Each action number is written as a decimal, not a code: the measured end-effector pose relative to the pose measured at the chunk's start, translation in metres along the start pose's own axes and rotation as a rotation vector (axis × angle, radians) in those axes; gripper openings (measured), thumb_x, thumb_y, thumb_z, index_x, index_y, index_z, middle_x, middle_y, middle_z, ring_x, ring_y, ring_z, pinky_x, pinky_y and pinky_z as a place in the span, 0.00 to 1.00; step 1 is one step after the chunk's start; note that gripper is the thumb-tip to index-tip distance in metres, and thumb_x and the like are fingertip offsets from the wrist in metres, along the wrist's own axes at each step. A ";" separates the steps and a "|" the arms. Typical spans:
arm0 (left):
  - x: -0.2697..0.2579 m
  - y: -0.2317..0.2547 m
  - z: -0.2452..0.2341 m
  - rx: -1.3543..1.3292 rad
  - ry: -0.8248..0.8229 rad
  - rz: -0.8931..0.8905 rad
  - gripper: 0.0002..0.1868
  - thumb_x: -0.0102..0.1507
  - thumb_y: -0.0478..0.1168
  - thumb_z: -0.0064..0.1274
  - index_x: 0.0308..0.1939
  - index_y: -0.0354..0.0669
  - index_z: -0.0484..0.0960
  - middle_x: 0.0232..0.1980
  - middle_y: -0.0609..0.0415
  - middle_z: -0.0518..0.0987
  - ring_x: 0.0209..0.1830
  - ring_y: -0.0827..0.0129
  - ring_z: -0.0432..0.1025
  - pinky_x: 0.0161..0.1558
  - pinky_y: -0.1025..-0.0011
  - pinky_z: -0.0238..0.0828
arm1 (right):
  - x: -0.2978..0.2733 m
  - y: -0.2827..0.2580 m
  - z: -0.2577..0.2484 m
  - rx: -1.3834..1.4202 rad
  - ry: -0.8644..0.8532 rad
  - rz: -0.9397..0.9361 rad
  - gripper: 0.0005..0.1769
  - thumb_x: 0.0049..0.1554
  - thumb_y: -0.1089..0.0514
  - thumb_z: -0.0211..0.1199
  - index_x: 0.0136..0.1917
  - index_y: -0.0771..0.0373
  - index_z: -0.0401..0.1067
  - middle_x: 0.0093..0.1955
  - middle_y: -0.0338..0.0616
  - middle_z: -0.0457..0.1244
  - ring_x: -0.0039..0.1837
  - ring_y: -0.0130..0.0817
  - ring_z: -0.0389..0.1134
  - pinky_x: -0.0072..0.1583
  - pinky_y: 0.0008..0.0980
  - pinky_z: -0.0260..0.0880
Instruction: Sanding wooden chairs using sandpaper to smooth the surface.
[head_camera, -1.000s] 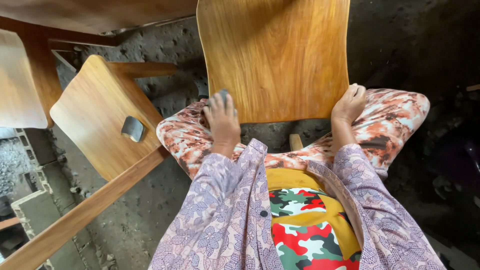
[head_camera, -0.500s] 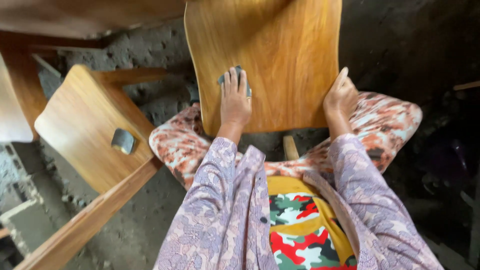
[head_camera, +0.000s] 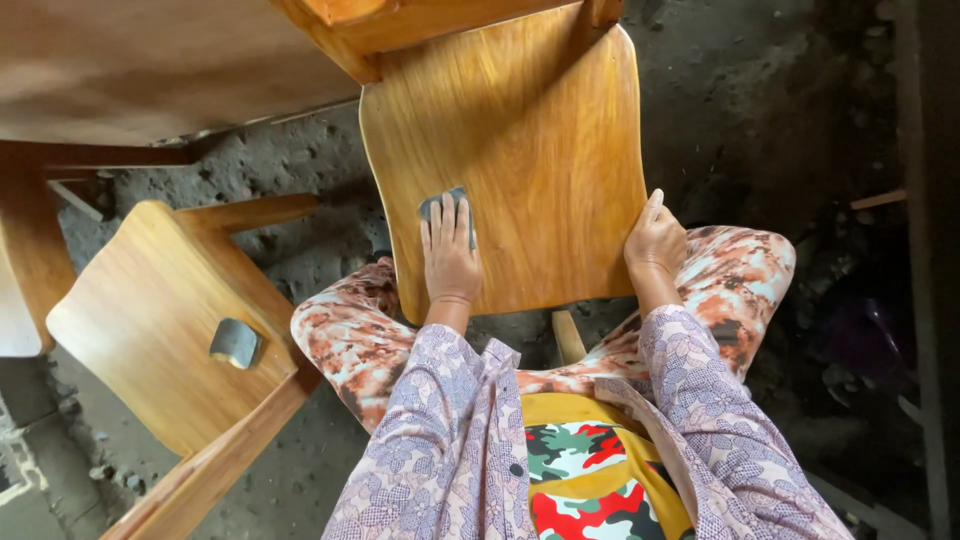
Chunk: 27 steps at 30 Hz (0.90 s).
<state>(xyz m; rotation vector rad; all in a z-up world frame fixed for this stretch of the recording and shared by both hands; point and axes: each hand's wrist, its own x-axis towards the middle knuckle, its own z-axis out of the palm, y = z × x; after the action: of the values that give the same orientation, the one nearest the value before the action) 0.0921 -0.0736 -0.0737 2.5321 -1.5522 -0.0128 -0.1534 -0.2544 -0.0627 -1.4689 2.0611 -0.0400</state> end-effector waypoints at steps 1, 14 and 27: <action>0.000 0.003 0.004 -0.002 -0.005 -0.008 0.30 0.71 0.46 0.39 0.78 0.51 0.61 0.81 0.49 0.57 0.81 0.55 0.51 0.77 0.53 0.44 | 0.004 0.005 0.000 -0.008 -0.004 -0.002 0.40 0.67 0.27 0.31 0.52 0.53 0.79 0.49 0.60 0.70 0.58 0.62 0.69 0.61 0.58 0.67; 0.014 -0.001 -0.008 0.018 0.018 -0.028 0.30 0.69 0.44 0.41 0.76 0.52 0.64 0.80 0.51 0.60 0.80 0.56 0.54 0.78 0.55 0.47 | 0.002 -0.012 0.001 0.004 0.022 -0.055 0.41 0.70 0.31 0.33 0.49 0.62 0.77 0.46 0.69 0.68 0.56 0.70 0.68 0.59 0.63 0.65; 0.016 -0.001 -0.007 -0.027 0.070 -0.017 0.26 0.69 0.46 0.39 0.71 0.51 0.72 0.76 0.48 0.67 0.77 0.53 0.60 0.76 0.54 0.51 | 0.001 0.008 0.014 0.037 0.190 -0.109 0.32 0.75 0.33 0.42 0.47 0.51 0.78 0.44 0.56 0.69 0.52 0.61 0.71 0.55 0.57 0.69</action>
<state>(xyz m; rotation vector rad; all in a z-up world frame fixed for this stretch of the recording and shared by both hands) 0.1012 -0.0859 -0.0657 2.4966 -1.4947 0.0523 -0.1538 -0.2478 -0.0774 -1.6066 2.1138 -0.2700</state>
